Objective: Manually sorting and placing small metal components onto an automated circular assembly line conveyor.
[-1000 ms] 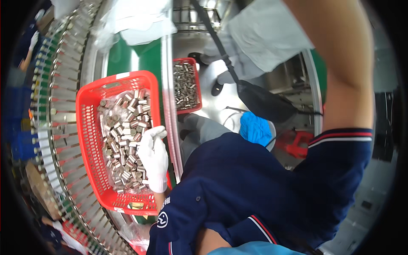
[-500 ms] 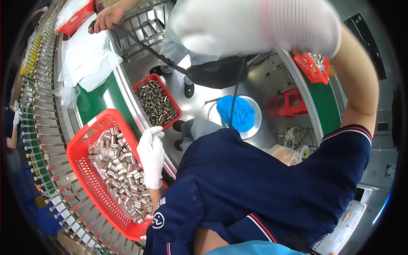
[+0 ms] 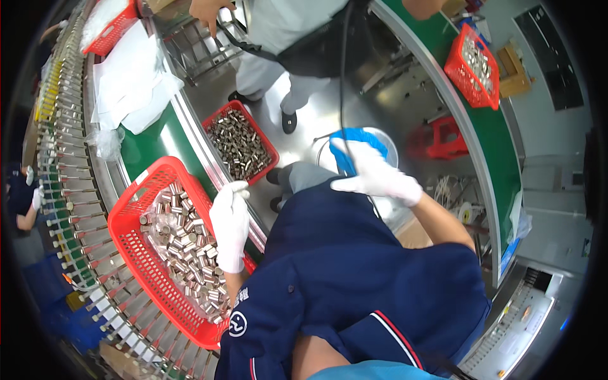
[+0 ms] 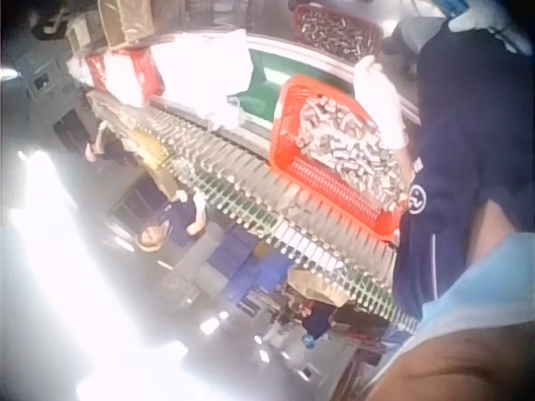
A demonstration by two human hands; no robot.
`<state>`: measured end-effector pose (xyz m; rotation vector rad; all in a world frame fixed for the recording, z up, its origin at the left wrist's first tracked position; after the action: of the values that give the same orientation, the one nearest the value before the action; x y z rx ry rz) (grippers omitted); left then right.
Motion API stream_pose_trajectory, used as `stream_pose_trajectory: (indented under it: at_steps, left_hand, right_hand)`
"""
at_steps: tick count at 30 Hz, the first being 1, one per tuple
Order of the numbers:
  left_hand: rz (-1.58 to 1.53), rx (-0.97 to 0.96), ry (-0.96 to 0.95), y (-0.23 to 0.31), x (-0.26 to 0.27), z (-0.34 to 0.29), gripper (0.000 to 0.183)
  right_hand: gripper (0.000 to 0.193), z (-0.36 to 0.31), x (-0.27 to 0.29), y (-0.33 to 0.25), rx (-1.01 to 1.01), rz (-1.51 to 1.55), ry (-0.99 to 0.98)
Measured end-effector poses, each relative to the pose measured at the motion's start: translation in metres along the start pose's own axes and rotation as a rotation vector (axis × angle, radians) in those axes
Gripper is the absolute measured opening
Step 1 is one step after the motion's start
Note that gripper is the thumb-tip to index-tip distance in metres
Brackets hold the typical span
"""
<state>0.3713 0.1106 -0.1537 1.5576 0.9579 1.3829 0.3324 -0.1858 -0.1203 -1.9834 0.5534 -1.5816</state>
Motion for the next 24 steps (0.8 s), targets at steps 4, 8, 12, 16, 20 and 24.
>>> stream_pose_trajectory:
  at_steps: [4, 8, 12, 16, 20, 24]
  left_hand:
    - [0.053, -0.05, -0.045, -0.009, 0.0, 0.002, 0.025]
    - [0.074, 0.016, -0.031, -0.016, 0.0, -0.008, 0.025]
    - [0.067, -0.001, -0.054, -0.035, -0.007, -0.008, 0.025]
    - [0.04, 0.096, -0.054, -0.031, -0.015, -0.013, 0.026]
    - [0.068, 0.061, 0.016, -0.034, -0.011, -0.022, 0.025]
    - [0.058, 0.054, 0.064, -0.045, -0.007, -0.033, 0.025]
  right_hand:
    - [0.03, 0.003, -0.021, 0.071, -0.237, -0.018, 0.134]
    - [0.027, -0.039, 0.093, 0.104, -0.596, 0.353, 0.105]
    - [0.031, -0.051, 0.171, 0.086, -0.77, -0.413, 0.174]
    - [0.039, -0.031, 0.152, 0.07, -0.693, -0.862, -0.057]
    - [0.04, 0.006, 0.146, 0.032, -0.643, -0.715, -0.268]
    - [0.044, 0.016, 0.138, 0.024, -0.579, -0.778, -0.364]
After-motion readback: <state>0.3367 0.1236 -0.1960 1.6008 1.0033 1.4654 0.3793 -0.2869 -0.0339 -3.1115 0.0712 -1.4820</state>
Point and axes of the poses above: each hand's wrist, its own z-axis towards the middle knuckle, its own x-axis out of the back of the hand, y = z × x, the point moved 3 cm from there along z, towards the middle knuckle, and after that the axes turned 3 degrees about -z, right-handed, at the moved point
